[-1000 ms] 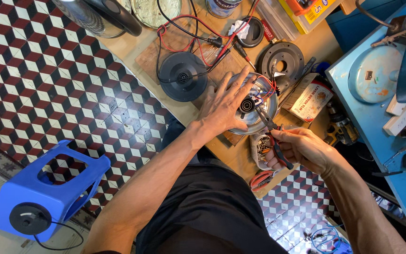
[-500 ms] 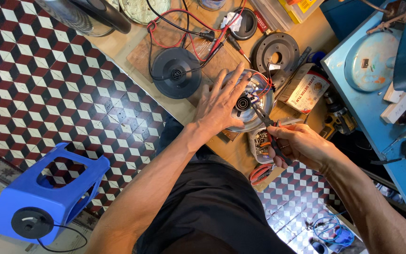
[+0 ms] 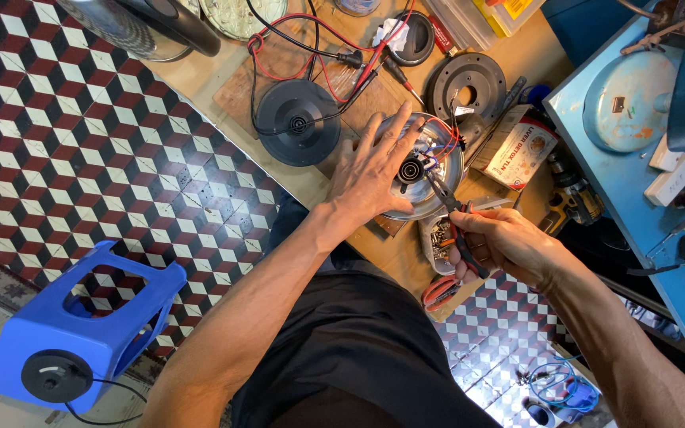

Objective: The person works on the base of an electric kettle, using pliers to strip and connect wires to the heating element. They retrieve a wire from a wall-mounted bag, cut it, and attach it to the kettle base, then continue adjusting and securing the connections.

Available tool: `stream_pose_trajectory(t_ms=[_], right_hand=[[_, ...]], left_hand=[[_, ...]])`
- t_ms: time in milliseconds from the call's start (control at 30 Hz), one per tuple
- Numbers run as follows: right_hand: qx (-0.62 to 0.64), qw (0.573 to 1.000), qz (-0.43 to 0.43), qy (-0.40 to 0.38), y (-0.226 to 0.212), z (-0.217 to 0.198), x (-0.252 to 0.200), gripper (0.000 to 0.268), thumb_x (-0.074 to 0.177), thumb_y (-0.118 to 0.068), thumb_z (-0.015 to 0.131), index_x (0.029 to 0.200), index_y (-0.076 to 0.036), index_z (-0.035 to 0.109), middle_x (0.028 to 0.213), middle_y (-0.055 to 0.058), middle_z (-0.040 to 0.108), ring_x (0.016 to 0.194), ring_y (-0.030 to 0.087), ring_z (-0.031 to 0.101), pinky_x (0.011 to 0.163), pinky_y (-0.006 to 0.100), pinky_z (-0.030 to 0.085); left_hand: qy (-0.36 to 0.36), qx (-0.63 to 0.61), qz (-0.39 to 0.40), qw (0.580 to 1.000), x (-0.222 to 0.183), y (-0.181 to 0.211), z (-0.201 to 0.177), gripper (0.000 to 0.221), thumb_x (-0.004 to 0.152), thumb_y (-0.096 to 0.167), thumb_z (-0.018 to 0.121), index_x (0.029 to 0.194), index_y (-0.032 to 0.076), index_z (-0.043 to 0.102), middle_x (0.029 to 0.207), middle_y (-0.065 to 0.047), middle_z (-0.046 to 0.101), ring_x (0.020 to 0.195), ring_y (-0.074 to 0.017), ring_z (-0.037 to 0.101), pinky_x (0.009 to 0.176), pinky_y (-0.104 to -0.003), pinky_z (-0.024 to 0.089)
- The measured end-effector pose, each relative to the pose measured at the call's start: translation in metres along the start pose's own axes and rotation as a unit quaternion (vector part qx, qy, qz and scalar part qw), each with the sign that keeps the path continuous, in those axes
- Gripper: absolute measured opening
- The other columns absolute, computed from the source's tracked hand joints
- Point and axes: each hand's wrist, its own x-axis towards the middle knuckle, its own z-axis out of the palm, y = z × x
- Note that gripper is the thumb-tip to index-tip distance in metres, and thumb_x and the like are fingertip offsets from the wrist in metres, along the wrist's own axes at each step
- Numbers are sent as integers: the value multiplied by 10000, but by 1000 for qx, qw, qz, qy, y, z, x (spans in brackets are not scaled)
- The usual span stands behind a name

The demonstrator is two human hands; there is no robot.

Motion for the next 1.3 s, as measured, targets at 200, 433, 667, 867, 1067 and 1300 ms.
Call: stream_pose_trajectory(t_ms=[200,433,667,867,1067,1300], right_hand=[[-29,999,-38,2,11,1,3,397,1004,-372,548,872,-14,660,664,137,676,487,201,617,429,303,412],[-13,1000,-15,11,8,11,-1,280,938,-292,663,842,-33,618,628,88,609,436,192,557,375,326,405],[-9,1000,3,7,1,10,-3,309,950,-322,640,822,-46,587,617,91,601,414,195,552,361,327,392],[41,999,-15,0,14,19,1,348,965,-344,617,805,-39,568,610,89,600,394,190,531,341,326,373],[148,986,-66,28,34,46,12,304,985,-326,618,857,-54,569,619,94,604,409,190,527,368,328,412],[333,932,-139,31,50,97,32,296,998,-330,610,902,-54,562,633,93,613,442,193,575,377,326,444]], left_hand=[[12,8,13,1000,-1,-1,4,1427,451,486,1001,1597,247,184,1675,-2,76,1496,-398,250,1032,-682,422],[6,6,7,1000,-2,1,1,1407,473,474,994,1604,245,190,1680,-5,80,1509,-398,247,1022,-694,427],[-5,2,8,1000,0,2,-1,1427,453,468,997,1595,237,174,1672,-15,81,1499,-407,234,1008,-711,412],[-6,1,-2,1000,-2,3,-2,1414,474,443,996,1607,247,173,1685,-3,82,1503,-393,254,1002,-715,420],[-4,-2,3,1000,1,0,-1,1399,467,427,1002,1592,237,192,1678,-24,81,1495,-408,246,1009,-726,402],[2,-13,13,1000,1,-4,-6,1398,465,377,996,1602,229,197,1684,-28,106,1496,-422,271,1032,-677,415]])
